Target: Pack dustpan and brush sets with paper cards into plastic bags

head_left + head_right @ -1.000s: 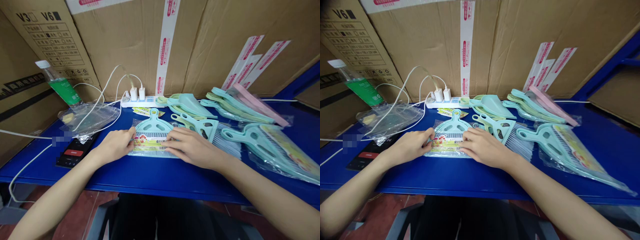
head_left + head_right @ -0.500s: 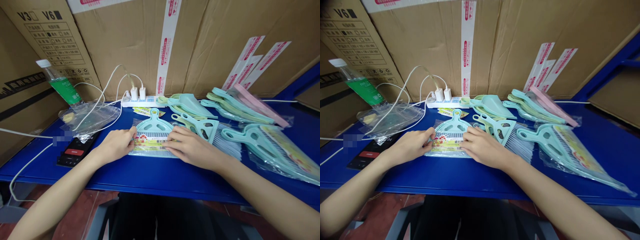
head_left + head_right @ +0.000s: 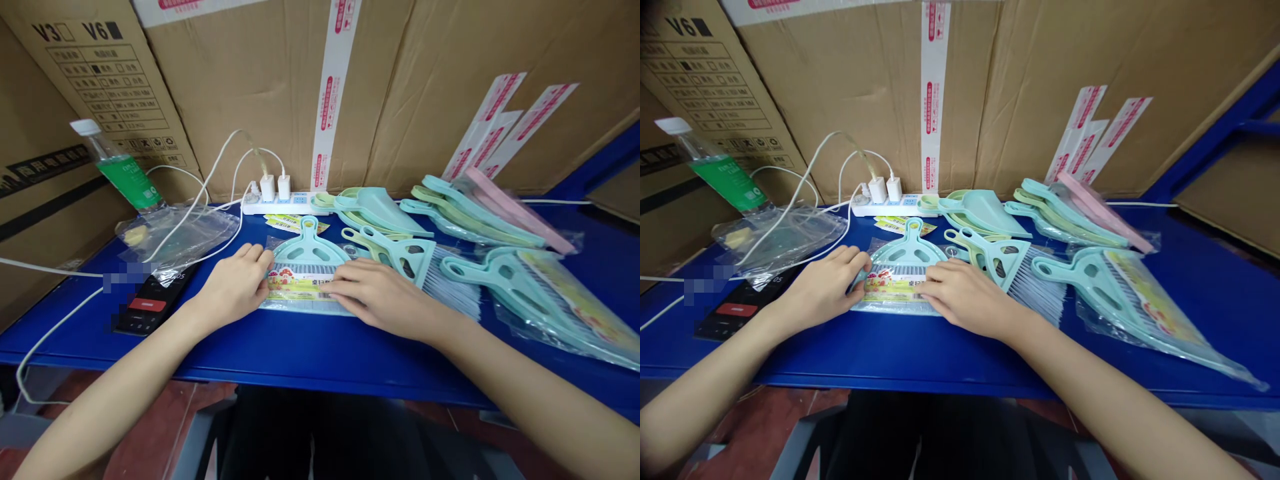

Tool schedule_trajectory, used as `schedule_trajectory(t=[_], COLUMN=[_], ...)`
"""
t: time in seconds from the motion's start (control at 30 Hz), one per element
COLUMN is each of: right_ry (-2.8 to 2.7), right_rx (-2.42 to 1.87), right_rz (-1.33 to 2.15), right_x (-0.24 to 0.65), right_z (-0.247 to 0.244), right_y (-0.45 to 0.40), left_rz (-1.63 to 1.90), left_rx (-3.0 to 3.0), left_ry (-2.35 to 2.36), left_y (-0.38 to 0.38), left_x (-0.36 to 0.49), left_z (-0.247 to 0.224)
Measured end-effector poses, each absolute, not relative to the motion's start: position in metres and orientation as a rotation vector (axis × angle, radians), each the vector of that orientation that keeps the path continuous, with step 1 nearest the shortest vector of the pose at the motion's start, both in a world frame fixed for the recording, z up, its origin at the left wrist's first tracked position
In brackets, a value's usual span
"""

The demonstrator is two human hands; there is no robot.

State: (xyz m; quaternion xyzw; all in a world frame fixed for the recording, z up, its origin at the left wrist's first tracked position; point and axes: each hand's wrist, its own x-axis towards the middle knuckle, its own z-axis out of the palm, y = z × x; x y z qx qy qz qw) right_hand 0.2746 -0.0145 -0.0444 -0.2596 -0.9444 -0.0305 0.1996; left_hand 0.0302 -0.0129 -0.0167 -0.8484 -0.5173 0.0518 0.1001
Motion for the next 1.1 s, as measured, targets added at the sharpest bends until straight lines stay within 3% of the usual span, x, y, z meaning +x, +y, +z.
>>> schedule_trajectory(t=[0.13, 0.23, 1.1], right_ry=[-2.651, -2.649, -2.655], right_rx=[-0.717, -0.718, -0.772], right_rz=[-0.113, -0.099, -0.069], right_x=[0.274, 0.273, 0.273], right_z=[-0.046, -0.046, -0.048], right_y=[-0.015, -0.015, -0.016], left_rz=[-0.125, -0.11, 0.094], left_rx=[-2.651, -2.809, -2.826], left_ry=[-1.047, -0.844, -1.045], left_y=[-0.015, -0.016, -0.013], left_x=[0.029, 0.031, 0.035], left_z=[-0.02, -0.023, -0.014])
